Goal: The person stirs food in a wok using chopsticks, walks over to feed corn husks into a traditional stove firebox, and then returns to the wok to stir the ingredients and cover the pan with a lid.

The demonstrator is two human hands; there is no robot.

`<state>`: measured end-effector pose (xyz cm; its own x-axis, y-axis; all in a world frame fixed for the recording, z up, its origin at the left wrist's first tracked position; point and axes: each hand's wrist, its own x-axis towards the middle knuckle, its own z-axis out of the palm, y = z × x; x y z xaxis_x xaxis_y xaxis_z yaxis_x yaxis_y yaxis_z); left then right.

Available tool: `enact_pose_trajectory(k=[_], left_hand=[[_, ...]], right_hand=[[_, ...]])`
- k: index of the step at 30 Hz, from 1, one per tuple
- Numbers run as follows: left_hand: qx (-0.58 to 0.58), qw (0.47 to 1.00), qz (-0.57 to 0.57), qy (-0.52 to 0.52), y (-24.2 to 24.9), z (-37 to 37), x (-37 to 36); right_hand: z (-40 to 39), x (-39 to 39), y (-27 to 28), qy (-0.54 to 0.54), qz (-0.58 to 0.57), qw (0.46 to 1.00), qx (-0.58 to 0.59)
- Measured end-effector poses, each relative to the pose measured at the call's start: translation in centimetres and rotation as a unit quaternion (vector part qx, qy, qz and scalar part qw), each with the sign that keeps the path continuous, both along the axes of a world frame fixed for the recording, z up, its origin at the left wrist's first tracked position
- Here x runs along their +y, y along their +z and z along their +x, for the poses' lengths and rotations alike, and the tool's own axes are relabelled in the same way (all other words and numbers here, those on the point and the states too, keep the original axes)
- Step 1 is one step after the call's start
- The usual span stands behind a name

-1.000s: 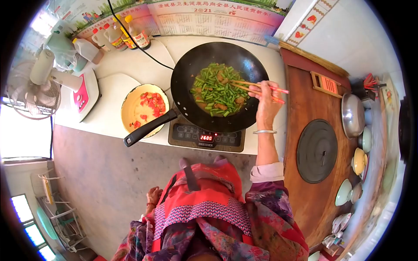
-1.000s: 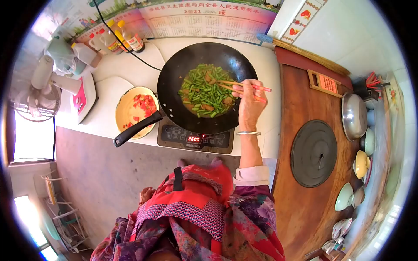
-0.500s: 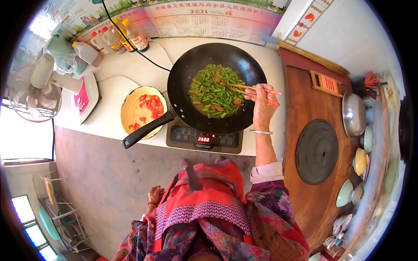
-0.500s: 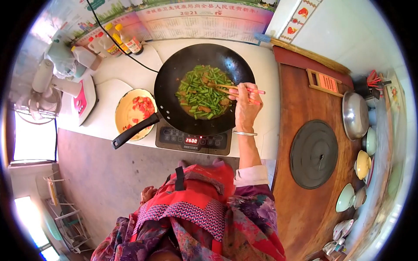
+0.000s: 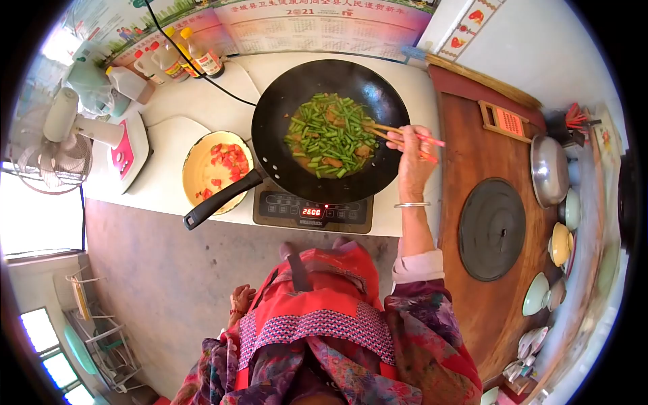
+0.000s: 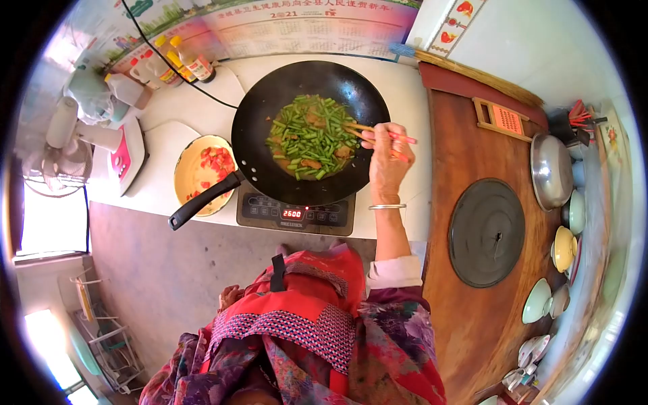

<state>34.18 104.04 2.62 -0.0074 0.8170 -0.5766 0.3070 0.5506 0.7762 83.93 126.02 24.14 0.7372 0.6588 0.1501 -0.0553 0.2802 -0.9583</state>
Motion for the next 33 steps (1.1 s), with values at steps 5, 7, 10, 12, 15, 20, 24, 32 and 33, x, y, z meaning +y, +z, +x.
enact_pose_trajectory(k=[5,7,10,12,15,20,24,32,33], left_hand=[[-0.090,0.967,-0.135,0.195,0.0,0.3,0.6],[-0.072,0.973,-0.133,0.177,-0.2,0.3,0.4],[-0.052,0.979,-0.130,0.149,-0.7,0.2,0.3],[-0.046,0.980,-0.128,0.144,-1.4,-0.3,0.0],[0.009,0.999,0.034,-0.018,-0.9,-0.2,0.1],[-0.068,0.973,-0.152,0.156,0.0,1.4,1.9],[-0.082,0.969,-0.157,0.174,0.2,1.6,2.1],[0.086,0.993,-0.011,-0.083,0.1,1.1,0.8],[0.119,0.983,0.036,-0.137,0.2,1.1,0.8]], right_hand=[[0.1,-1.0,0.7,0.016,-0.022,1.000,0.000],[-0.3,-1.7,1.3,0.010,0.008,1.000,-0.006],[-0.9,-1.9,0.0,0.046,-0.013,0.998,0.042],[-0.8,-2.1,-0.5,0.042,-0.013,0.997,0.056],[-1.4,-2.4,0.6,0.028,0.000,0.998,0.064],[-2.3,-1.5,-0.4,0.053,0.018,0.993,0.102],[-2.1,-0.1,-1.5,0.063,0.005,0.995,0.083],[-2.8,0.0,0.0,0.072,-0.014,0.995,0.063],[-2.9,0.2,-0.6,0.092,-0.035,0.993,0.061]])
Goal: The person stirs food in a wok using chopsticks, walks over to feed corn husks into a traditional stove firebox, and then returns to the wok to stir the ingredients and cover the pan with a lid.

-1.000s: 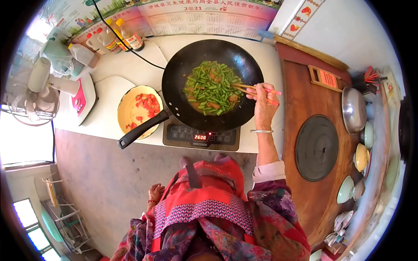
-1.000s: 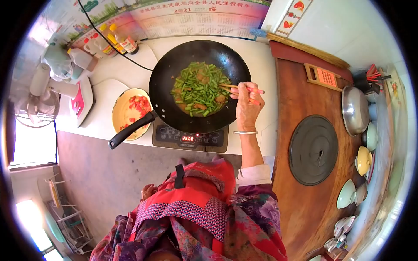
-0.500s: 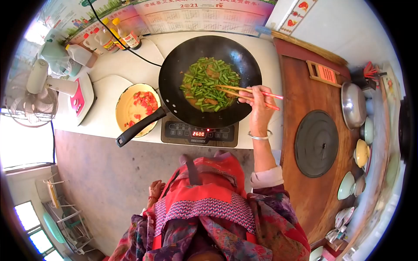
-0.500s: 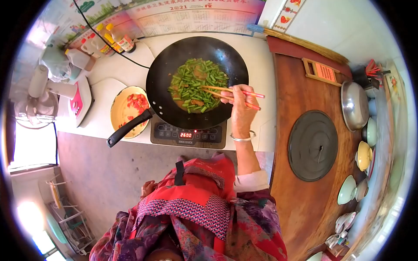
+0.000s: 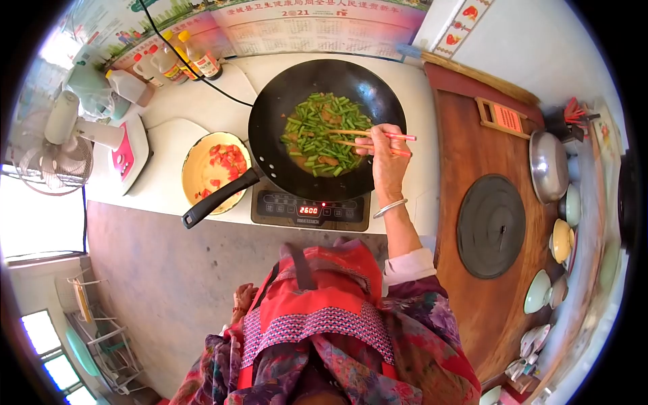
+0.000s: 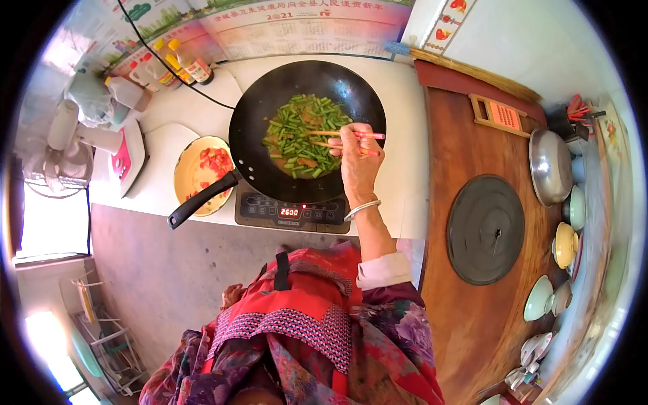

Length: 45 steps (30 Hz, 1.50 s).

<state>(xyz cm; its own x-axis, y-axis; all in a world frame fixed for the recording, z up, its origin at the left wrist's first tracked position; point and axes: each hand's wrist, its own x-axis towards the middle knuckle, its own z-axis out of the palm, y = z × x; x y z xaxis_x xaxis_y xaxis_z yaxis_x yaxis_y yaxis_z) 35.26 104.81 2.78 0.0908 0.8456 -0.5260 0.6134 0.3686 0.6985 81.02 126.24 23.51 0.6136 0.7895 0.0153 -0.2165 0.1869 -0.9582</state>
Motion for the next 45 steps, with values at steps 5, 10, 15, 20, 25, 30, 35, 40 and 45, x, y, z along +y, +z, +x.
enact_pose_trajectory(k=[5,10,15,20,25,30,35,40,45], left_hand=[[-0.101,0.978,-0.081,0.165,-0.9,-0.1,-0.1],[-0.151,0.938,-0.167,0.263,-0.8,0.7,1.3],[-0.180,0.917,-0.179,0.307,0.0,1.5,2.1],[-0.171,0.933,-0.161,0.271,-0.4,0.7,0.9],[-0.168,0.916,-0.168,0.322,0.7,1.2,0.3],[-0.148,0.930,-0.170,0.291,0.5,0.7,-0.1],[-0.145,0.926,-0.164,0.308,1.2,1.1,0.0],[-0.102,0.985,-0.051,0.126,-1.0,-0.3,-1.5],[-0.150,0.922,-0.159,0.319,0.2,1.0,0.1]], right_hand=[[0.5,-1.4,1.6,-0.017,0.019,0.999,0.028],[-1.5,-0.4,1.2,0.007,0.043,0.997,0.066],[-1.8,1.1,0.3,0.029,0.001,1.000,0.006],[-2.5,3.1,1.2,0.019,0.037,0.998,0.040],[-2.2,3.9,0.3,0.014,0.007,1.000,0.006],[-1.9,6.2,0.4,-0.009,0.030,0.999,0.034],[-0.9,6.1,0.3,-0.009,0.036,0.999,0.032],[-0.9,4.9,0.0,0.011,-0.005,0.999,-0.033],[-0.4,2.7,2.9,-0.020,0.015,1.000,0.009]])
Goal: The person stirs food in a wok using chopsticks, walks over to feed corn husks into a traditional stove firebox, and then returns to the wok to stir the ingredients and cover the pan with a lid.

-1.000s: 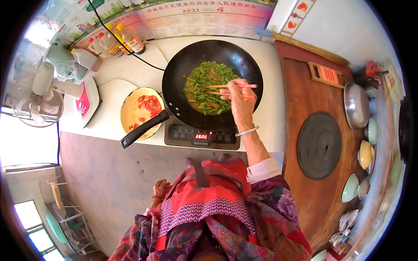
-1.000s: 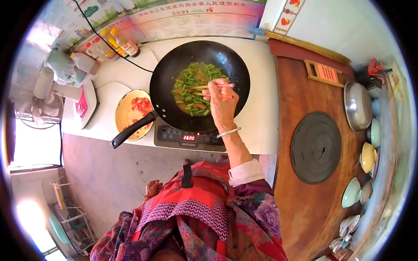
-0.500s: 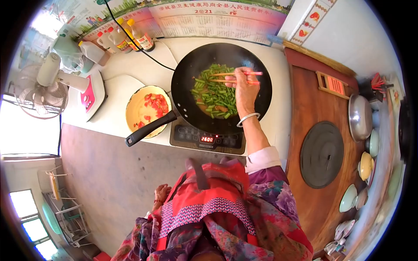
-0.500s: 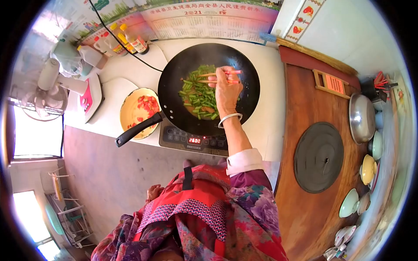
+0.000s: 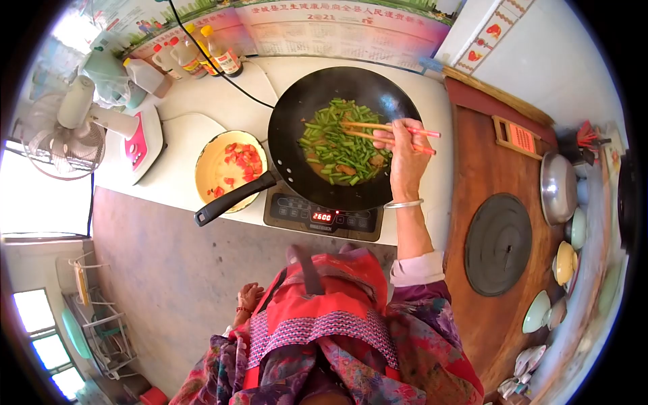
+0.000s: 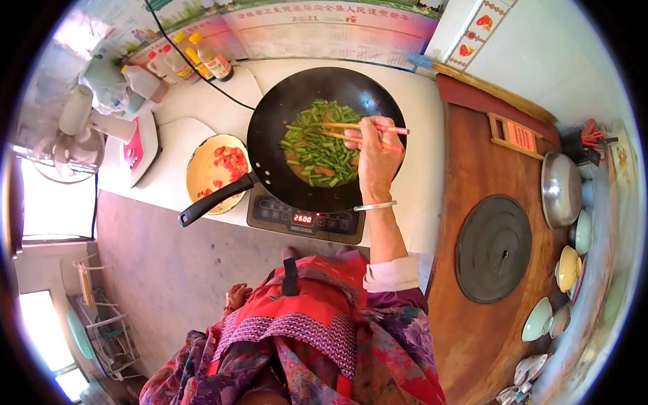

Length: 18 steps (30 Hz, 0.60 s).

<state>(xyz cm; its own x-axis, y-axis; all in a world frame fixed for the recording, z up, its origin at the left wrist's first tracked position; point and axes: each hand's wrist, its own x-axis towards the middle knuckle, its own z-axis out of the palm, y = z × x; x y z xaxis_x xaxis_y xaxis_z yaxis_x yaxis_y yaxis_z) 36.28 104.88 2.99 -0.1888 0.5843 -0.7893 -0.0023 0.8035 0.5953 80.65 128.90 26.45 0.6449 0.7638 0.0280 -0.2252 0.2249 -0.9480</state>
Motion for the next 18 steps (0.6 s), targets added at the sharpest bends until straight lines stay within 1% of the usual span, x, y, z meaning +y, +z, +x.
enact_pose_trajectory(k=[1,3,4,5,7,8,10,12,15,17,18], left_hand=[[-0.002,1.000,0.001,-0.003,-0.2,0.0,0.2],[-0.008,1.000,0.007,-0.024,-0.5,-0.2,0.2],[-0.008,1.000,0.006,-0.028,-0.7,-0.3,0.3],[-0.012,0.999,0.009,-0.037,-1.0,-0.4,0.6],[-0.014,0.999,0.009,-0.049,-0.8,-0.5,0.8],[-0.017,0.999,0.003,-0.038,-0.8,-0.5,1.0],[-0.021,0.999,-0.004,-0.028,-0.9,-0.3,1.2],[-0.027,0.998,0.004,-0.055,-1.4,-0.5,1.5],[-0.021,0.999,0.004,-0.047,-0.8,0.1,2.1],[-0.021,0.999,0.002,-0.050,-1.0,-0.4,2.0],[-0.025,0.998,0.002,-0.052,-1.5,-0.5,2.2]], right_hand=[[0.1,-0.5,-0.5,-0.003,0.001,1.000,-0.002],[0.1,-1.4,-1.8,0.011,-0.035,0.999,-0.033],[0.1,-1.6,-2.3,0.008,-0.027,0.999,-0.022],[0.4,-1.8,-2.5,0.006,-0.026,0.999,-0.022],[0.5,-2.6,-1.0,-0.007,-0.003,1.000,0.001],[0.8,-3.2,-0.5,-0.008,-0.008,1.000,-0.018],[0.8,-4.2,-1.2,-0.004,-0.022,0.999,-0.025],[0.9,-4.8,-2.7,0.016,-0.032,0.999,-0.027],[0.8,-5.8,-0.8,-0.022,-0.019,1.000,0.002],[1.3,-7.1,-0.1,-0.034,-0.008,0.999,-0.006],[1.5,-7.8,-0.3,-0.023,-0.020,1.000,0.006]])
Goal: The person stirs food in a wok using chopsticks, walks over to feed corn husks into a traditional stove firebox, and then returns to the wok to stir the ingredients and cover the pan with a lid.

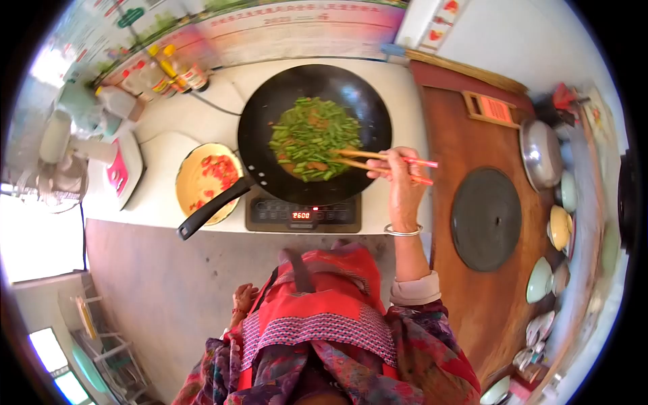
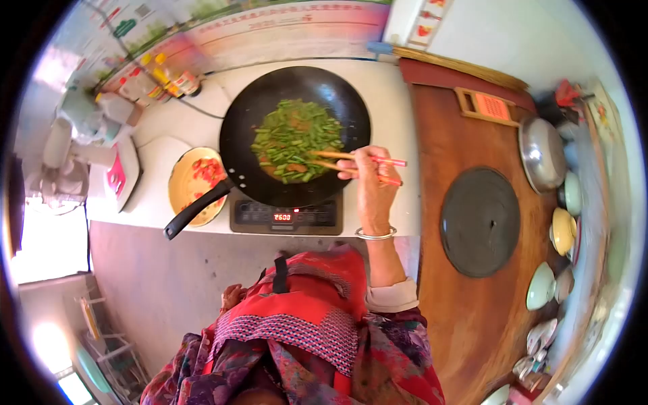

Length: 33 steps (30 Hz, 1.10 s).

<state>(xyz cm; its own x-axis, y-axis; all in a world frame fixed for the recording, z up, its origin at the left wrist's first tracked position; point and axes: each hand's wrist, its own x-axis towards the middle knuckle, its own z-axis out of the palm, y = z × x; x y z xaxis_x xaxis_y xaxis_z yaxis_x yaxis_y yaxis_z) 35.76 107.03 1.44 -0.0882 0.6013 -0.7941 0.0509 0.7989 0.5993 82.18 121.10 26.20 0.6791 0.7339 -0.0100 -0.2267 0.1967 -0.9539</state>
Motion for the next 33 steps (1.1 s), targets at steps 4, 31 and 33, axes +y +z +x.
enact_pose_trajectory(k=[4,31,33], left_hand=[[0.155,0.839,0.341,-0.394,1.2,-0.3,0.6],[0.027,0.999,0.006,-0.035,0.6,3.0,1.3],[0.024,0.999,0.000,-0.037,0.3,2.6,1.0]], right_hand=[[1.7,-2.4,-1.0,-0.019,0.013,0.998,0.057],[26.9,-22.6,-1.2,-0.128,-0.420,0.837,-0.327],[25.4,-20.5,1.6,-0.133,-0.383,0.857,-0.318]])
